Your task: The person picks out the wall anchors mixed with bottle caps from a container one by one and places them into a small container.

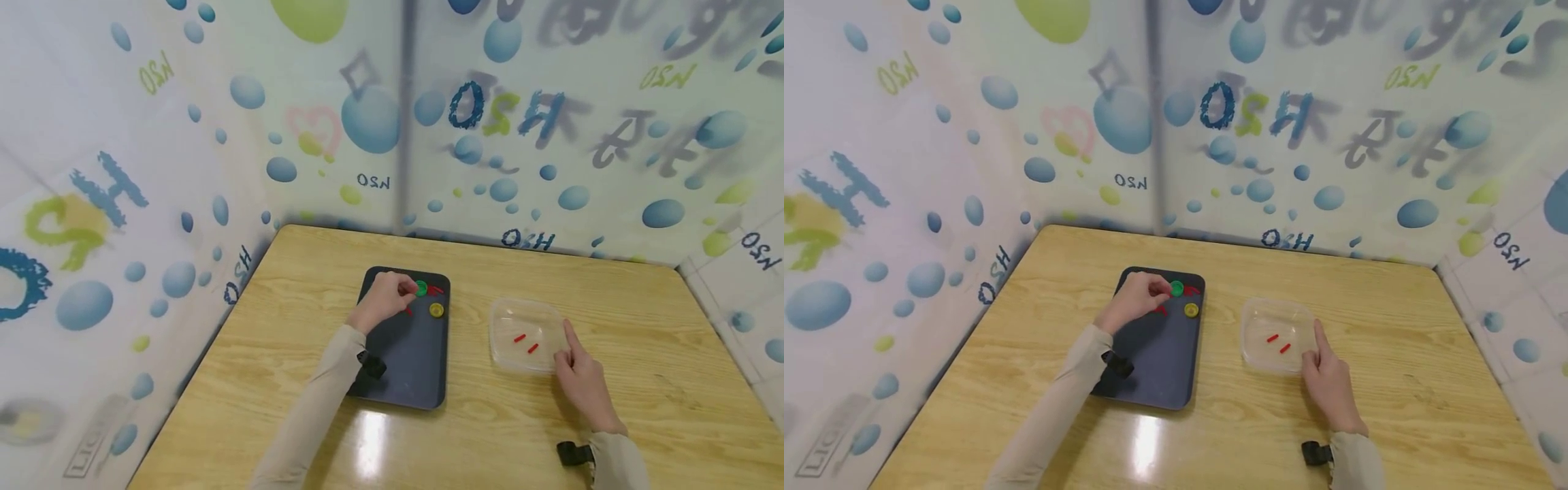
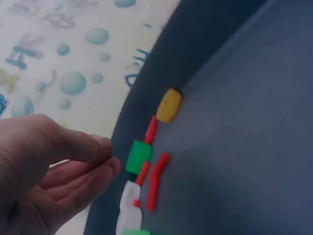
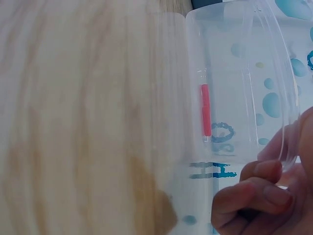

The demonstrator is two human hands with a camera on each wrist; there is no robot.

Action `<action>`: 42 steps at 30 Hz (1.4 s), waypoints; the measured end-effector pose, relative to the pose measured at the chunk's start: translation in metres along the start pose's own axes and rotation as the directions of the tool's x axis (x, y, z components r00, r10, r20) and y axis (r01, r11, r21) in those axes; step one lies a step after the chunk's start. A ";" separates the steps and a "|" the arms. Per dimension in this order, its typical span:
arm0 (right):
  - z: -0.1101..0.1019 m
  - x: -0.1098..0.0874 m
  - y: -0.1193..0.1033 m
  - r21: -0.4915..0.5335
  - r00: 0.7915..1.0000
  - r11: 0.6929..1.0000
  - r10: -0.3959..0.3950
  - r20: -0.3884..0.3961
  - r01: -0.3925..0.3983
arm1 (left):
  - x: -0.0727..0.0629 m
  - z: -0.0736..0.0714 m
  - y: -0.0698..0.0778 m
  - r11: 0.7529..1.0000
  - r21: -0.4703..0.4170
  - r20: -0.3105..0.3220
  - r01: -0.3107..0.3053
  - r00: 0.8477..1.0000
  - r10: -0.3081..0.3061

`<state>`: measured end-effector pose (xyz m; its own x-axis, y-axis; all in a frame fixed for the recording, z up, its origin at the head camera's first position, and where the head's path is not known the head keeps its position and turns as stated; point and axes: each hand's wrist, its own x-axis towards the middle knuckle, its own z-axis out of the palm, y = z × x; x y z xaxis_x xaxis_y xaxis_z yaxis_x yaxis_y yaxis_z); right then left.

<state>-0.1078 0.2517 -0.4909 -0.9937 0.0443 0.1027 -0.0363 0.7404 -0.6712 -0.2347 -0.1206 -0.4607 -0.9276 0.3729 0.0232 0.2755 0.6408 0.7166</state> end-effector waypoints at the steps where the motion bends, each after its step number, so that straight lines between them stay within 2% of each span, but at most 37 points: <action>1: 0.000 0.000 0.000 0.003 1.000 1.000 -0.002 0.001 0.002 | -0.001 0.000 -0.002 1.000 0.010 -0.001 -0.002 1.000 0.002; 8: 0.000 -0.001 0.002 0.003 1.000 1.000 -0.011 0.006 0.011 | -0.008 0.000 -0.014 1.000 0.030 -0.013 0.005 1.000 -0.005; 15: 0.000 0.002 -0.001 -0.002 1.000 1.000 -0.015 0.005 0.015 | -0.010 -0.002 -0.018 0.999 0.045 -0.005 0.023 1.000 -0.023; 23: -0.001 0.001 -0.002 -0.022 1.000 1.000 -0.007 -0.005 0.007 | -0.010 -0.001 -0.022 0.994 0.101 0.022 0.045 0.999 -0.047; 27: 0.000 0.000 -0.002 -0.011 1.000 1.000 -0.006 0.002 0.006 | -0.010 0.001 -0.023 0.989 0.144 0.021 0.034 0.999 -0.037; 34: 0.000 0.001 -0.001 -0.012 1.000 1.000 0.005 -0.007 -0.005 | -0.009 0.003 -0.023 0.977 0.211 -0.005 -0.014 1.000 0.015; 42: 0.000 0.002 -0.001 -0.018 1.000 1.000 -0.016 -0.017 0.015 | -0.007 0.004 -0.021 0.972 0.236 -0.011 -0.010 1.000 0.013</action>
<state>-0.1097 0.2514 -0.4905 -0.9911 0.0442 0.1256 -0.0496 0.7529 -0.6562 -0.2330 -0.1345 -0.4788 -0.9266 0.3739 0.0398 0.3364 0.7772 0.5318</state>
